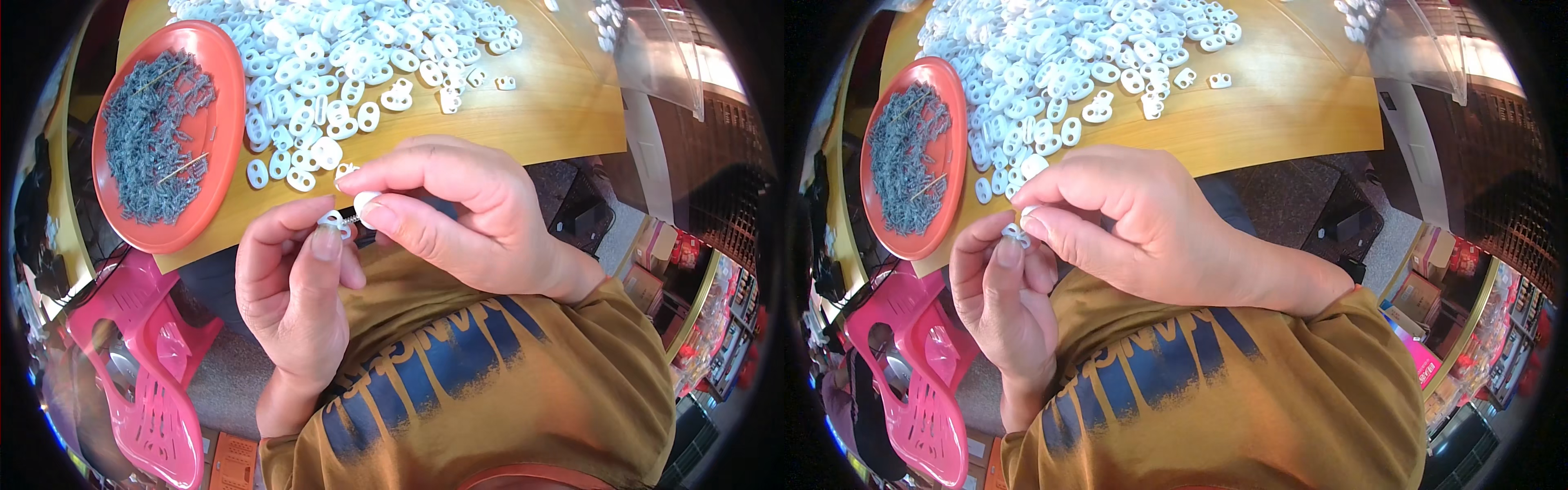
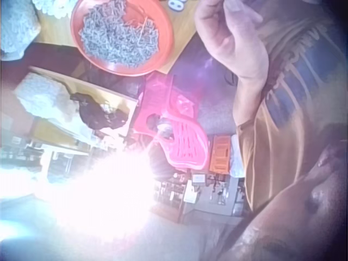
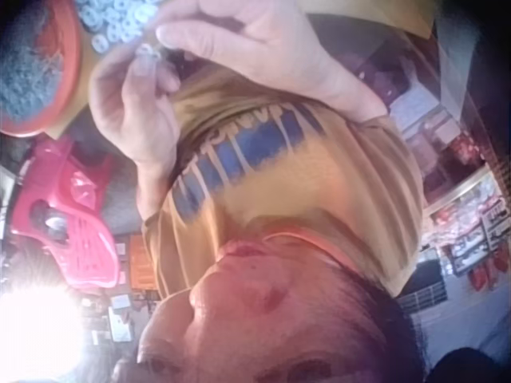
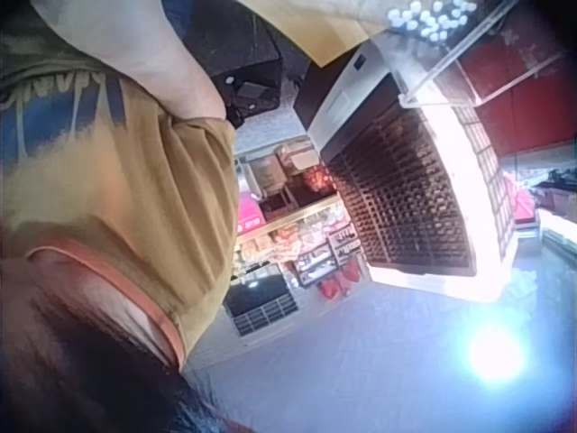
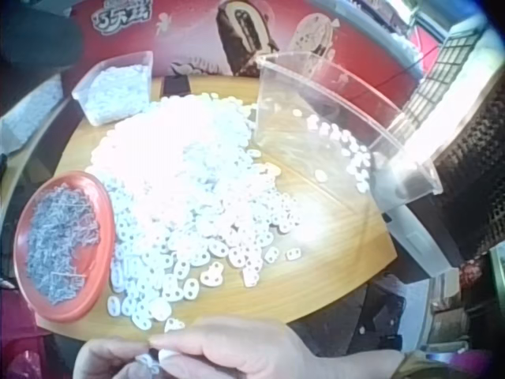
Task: Manually assembling small white plastic components by inserting metal pins into pre-drilled holes.
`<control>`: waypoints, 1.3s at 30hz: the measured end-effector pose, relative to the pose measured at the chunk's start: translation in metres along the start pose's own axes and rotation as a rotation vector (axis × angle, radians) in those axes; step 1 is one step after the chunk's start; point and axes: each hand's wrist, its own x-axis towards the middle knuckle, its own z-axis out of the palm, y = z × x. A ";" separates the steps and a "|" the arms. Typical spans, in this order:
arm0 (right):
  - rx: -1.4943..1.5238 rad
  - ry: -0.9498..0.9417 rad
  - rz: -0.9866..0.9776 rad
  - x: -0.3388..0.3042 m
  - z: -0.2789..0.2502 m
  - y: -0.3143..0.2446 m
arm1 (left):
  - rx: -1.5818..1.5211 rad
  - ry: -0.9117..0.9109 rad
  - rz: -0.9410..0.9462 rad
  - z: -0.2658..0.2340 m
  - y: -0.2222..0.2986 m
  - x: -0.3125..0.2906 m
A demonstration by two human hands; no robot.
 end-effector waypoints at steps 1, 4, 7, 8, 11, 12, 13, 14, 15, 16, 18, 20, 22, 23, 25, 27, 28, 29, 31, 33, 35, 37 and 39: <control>0.001 0.000 0.001 0.001 -0.001 0.001 | 0.000 0.001 -0.001 0.000 0.000 0.000; -0.193 -0.034 -0.121 0.002 -0.003 0.000 | 0.079 -0.007 0.021 0.000 0.001 -0.002; -0.263 -0.040 -0.137 0.002 -0.001 0.000 | 0.111 -0.007 0.051 -0.001 0.000 -0.002; -0.203 0.000 -0.126 0.002 0.002 0.001 | 0.092 -0.006 0.045 -0.001 0.000 -0.002; -0.139 0.043 -0.113 0.002 0.004 0.002 | 0.065 -0.016 0.042 -0.002 0.000 -0.002; -0.135 0.047 -0.110 0.002 0.005 0.002 | 0.057 -0.026 0.044 -0.002 0.000 -0.002; -0.136 0.048 -0.110 0.003 0.005 0.002 | 0.057 -0.027 0.044 -0.002 0.000 -0.003; -0.199 0.027 -0.156 0.003 0.005 0.003 | 0.061 -0.018 0.037 -0.001 0.000 -0.003; -0.259 0.005 -0.203 0.003 0.005 0.004 | 0.067 -0.007 0.031 -0.001 0.001 -0.003; -0.258 0.006 -0.204 0.003 0.006 0.005 | 0.068 -0.007 0.032 -0.001 0.000 -0.003; -0.234 0.028 -0.192 0.003 0.007 0.005 | 0.087 -0.028 0.059 -0.003 -0.001 -0.004; -0.175 0.041 -0.145 0.002 0.008 0.003 | 0.074 -0.041 0.051 -0.002 -0.001 -0.003; -0.110 0.051 -0.099 0.000 0.009 0.002 | 0.065 -0.047 0.042 -0.002 0.000 -0.004; 0.067 0.046 0.007 -0.001 0.010 0.002 | 0.045 -0.058 0.029 -0.002 0.001 -0.004; 0.242 0.042 0.114 -0.002 0.008 0.001 | 0.023 -0.070 0.015 -0.002 0.002 -0.005; 0.295 -0.041 0.171 -0.002 0.003 0.002 | 0.041 -0.106 0.026 -0.003 0.003 -0.005; 0.295 -0.039 0.172 -0.002 0.003 0.002 | 0.041 -0.107 0.025 -0.004 0.001 -0.005; 0.408 -0.047 0.214 -0.002 0.003 0.002 | 0.023 -0.114 0.025 -0.007 -0.001 -0.004; 0.522 -0.054 0.255 -0.002 0.004 0.002 | 0.006 -0.123 0.025 -0.008 -0.003 -0.004; 0.599 -0.039 0.283 -0.003 0.006 0.004 | -0.033 -0.120 0.031 -0.007 -0.004 -0.004; 0.563 -0.032 0.269 -0.004 0.007 0.004 | -0.037 -0.117 0.024 -0.006 -0.005 -0.005; 0.528 -0.028 0.256 -0.004 0.007 0.004 | -0.040 -0.113 0.018 -0.005 -0.005 -0.005; 0.484 -0.025 0.235 -0.004 0.007 0.004 | -0.049 -0.090 0.007 -0.004 -0.005 -0.006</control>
